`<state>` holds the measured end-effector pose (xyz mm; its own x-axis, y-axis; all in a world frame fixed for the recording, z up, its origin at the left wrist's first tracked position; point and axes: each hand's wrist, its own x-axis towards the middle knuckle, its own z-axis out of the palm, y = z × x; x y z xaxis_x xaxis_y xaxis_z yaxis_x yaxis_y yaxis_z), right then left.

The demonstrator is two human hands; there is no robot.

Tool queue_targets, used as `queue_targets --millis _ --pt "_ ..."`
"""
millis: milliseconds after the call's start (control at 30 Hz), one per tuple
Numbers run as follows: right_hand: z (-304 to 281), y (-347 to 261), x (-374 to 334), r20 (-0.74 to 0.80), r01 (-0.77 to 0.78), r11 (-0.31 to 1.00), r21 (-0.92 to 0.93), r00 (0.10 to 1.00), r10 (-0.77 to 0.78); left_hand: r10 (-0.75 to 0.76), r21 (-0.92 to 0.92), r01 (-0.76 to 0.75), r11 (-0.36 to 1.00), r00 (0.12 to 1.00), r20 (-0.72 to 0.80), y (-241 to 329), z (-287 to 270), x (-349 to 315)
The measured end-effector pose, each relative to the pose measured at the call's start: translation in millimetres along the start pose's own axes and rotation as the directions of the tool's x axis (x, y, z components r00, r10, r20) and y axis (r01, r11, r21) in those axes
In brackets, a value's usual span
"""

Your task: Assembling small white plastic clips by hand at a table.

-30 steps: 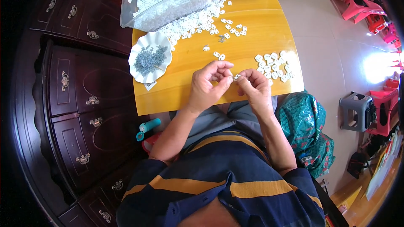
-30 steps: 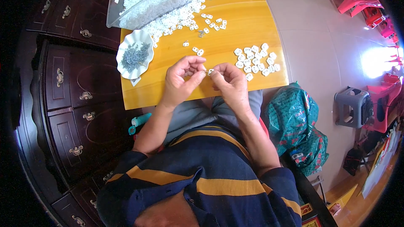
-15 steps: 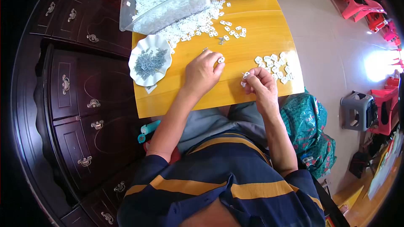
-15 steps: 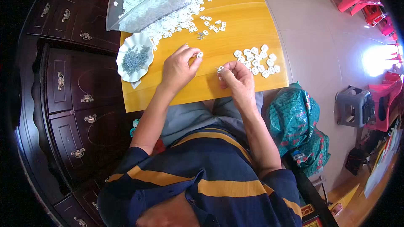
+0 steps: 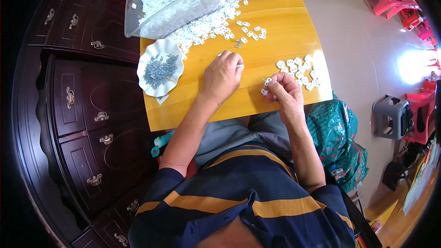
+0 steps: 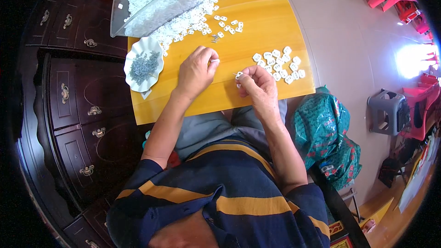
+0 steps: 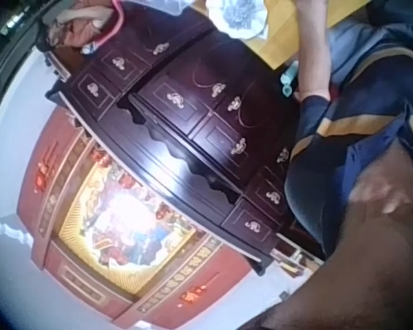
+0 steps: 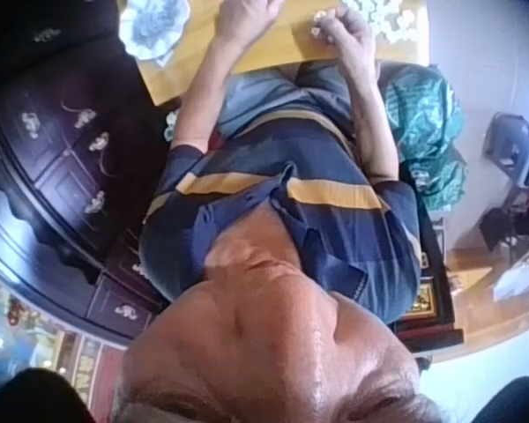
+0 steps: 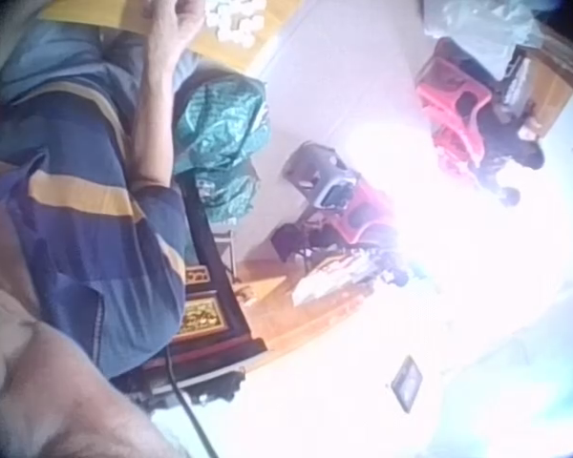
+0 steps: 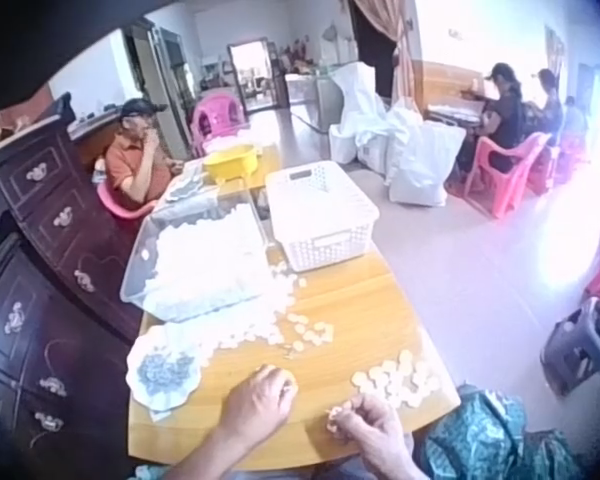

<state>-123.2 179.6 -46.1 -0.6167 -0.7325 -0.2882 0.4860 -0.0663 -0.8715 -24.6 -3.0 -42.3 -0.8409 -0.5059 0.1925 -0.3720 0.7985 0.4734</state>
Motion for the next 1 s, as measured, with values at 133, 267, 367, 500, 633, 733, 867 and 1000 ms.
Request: queue_targets --millis 133,267,367,500,633,733,867,1000 --pt "2 1 0 -0.005 0.010 1.000 0.011 1.000 -0.010 0.037 0.023 -0.036 0.999 0.999 -0.034 1 2 -4" --pt "3 0 -2 0.007 0.009 1.000 0.019 1.000 -0.009 0.092 -0.067 -0.096 0.993 0.994 -0.061 5 -1 -9" --pt "3 -1 -3 -0.020 0.037 0.997 0.066 0.999 -0.035 0.032 -0.358 -0.039 0.933 0.999 -0.025 18 -13 -16" --pt "1 2 1 -0.052 0.044 0.931 0.362 0.998 -0.027 0.036 -0.639 0.030 0.768 0.995 0.089 46 -26 -31" --pt "2 -3 1 -0.024 -0.006 0.856 0.516 0.999 0.022 0.120 -0.690 -0.022 0.724 0.988 0.095 76 -19 -49" --pt "7 -7 -5 0.005 -0.053 0.830 0.555 0.998 0.060 0.174 -0.652 -0.094 0.753 0.983 0.059 80 0 -55" --pt "6 -5 -6 -0.005 -0.072 0.823 0.563 0.996 0.090 0.150 -0.662 -0.093 0.744 0.988 0.029 89 5 -58" --pt "5 -6 -8 -0.013 -0.060 0.825 0.562 0.997 0.081 0.217 -0.623 -0.231 0.747 0.971 -0.100 89 9 -60"
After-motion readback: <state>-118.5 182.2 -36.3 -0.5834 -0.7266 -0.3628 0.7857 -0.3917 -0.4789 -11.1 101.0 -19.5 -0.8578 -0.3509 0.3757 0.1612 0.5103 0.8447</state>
